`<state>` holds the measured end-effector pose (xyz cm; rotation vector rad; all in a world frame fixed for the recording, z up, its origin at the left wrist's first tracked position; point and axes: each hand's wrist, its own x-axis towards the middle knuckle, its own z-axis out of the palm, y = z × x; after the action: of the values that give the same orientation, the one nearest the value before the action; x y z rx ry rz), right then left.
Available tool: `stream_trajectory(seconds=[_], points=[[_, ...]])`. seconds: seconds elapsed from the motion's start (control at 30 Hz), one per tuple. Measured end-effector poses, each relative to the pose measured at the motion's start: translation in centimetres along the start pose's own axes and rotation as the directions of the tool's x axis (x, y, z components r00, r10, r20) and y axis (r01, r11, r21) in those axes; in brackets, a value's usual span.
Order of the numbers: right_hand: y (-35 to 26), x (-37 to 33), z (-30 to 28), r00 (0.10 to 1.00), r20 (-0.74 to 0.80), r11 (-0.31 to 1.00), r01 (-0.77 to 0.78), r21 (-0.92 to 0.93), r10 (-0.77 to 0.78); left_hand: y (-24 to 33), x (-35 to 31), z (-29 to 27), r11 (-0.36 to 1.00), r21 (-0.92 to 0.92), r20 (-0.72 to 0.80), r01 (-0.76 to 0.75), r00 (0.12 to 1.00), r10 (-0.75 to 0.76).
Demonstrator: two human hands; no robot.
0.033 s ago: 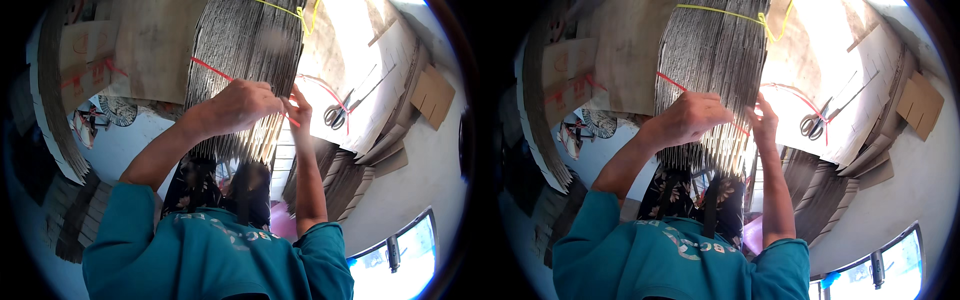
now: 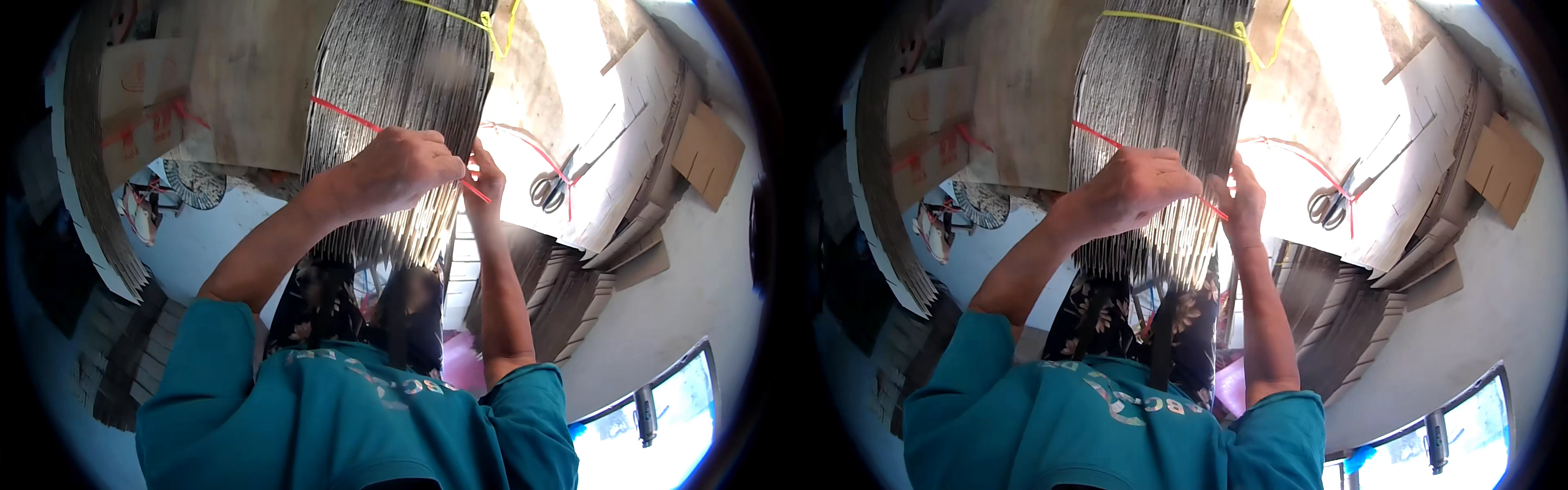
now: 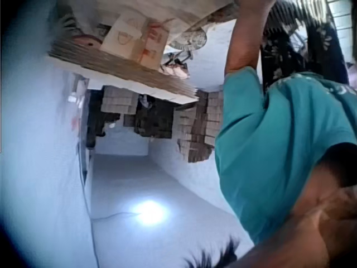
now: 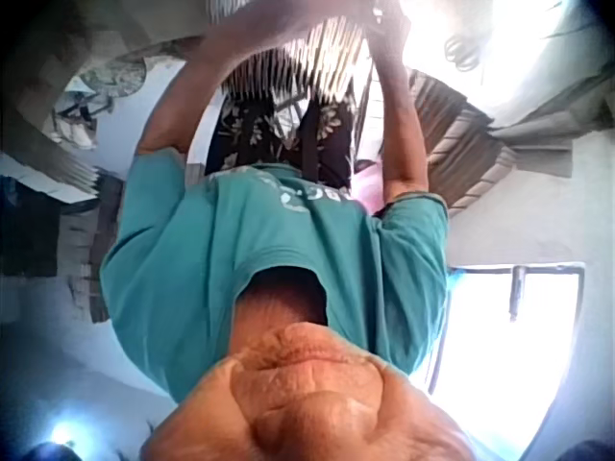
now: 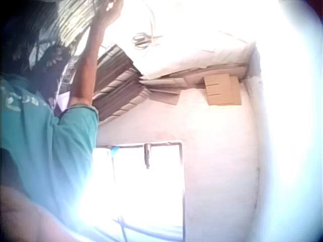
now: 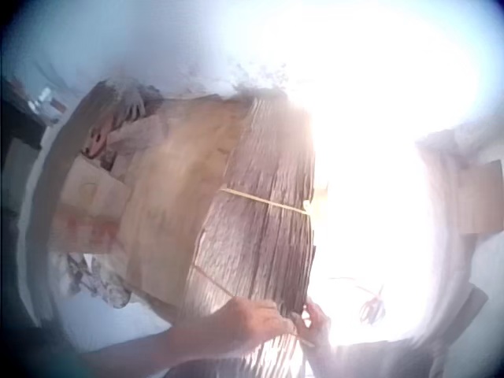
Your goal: The person ties a red ribbon around a stack of thin paper sheets, then lifts and repositions the stack. They align the sheets, wrap a yellow ribbon around the stack, and tie it. The person then ties another red ribbon around the stack and secures it.
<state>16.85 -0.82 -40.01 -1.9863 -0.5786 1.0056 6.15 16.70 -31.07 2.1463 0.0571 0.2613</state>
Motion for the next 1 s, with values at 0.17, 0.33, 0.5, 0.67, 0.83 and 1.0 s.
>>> stream_trajectory(seconds=[0.17,0.33,0.5,0.67,0.83,1.0], points=[[-0.5,0.6,1.4,0.987,-0.099,0.99,0.119,-0.069,-0.126,-1.1,2.8,3.0,0.996,0.068,-0.077,-0.065,0.994,0.071],[0.4,0.7,1.7,0.978,-0.176,0.987,0.133,0.094,-0.115,-3.9,4.7,6.6,0.988,0.123,-0.049,-0.089,0.994,0.096],[2.0,1.8,0.0,1.0,0.016,0.932,-0.022,0.362,0.017,-7.1,5.1,7.8,0.975,0.203,0.094,-0.093,0.993,0.075],[6.3,3.1,-1.8,0.911,-0.09,0.723,-0.256,0.642,0.403,-8.0,5.2,8.3,0.958,0.243,0.132,-0.155,0.983,0.125],[8.7,5.0,-0.3,0.861,-0.499,0.968,-0.034,-0.248,-0.098,-7.7,5.0,7.9,0.951,0.267,0.11,-0.154,0.986,0.128],[10.9,6.3,-0.4,0.894,-0.342,0.829,0.055,-0.556,-0.288,-7.6,5.4,8.2,0.954,0.256,0.111,-0.159,0.985,0.135]])
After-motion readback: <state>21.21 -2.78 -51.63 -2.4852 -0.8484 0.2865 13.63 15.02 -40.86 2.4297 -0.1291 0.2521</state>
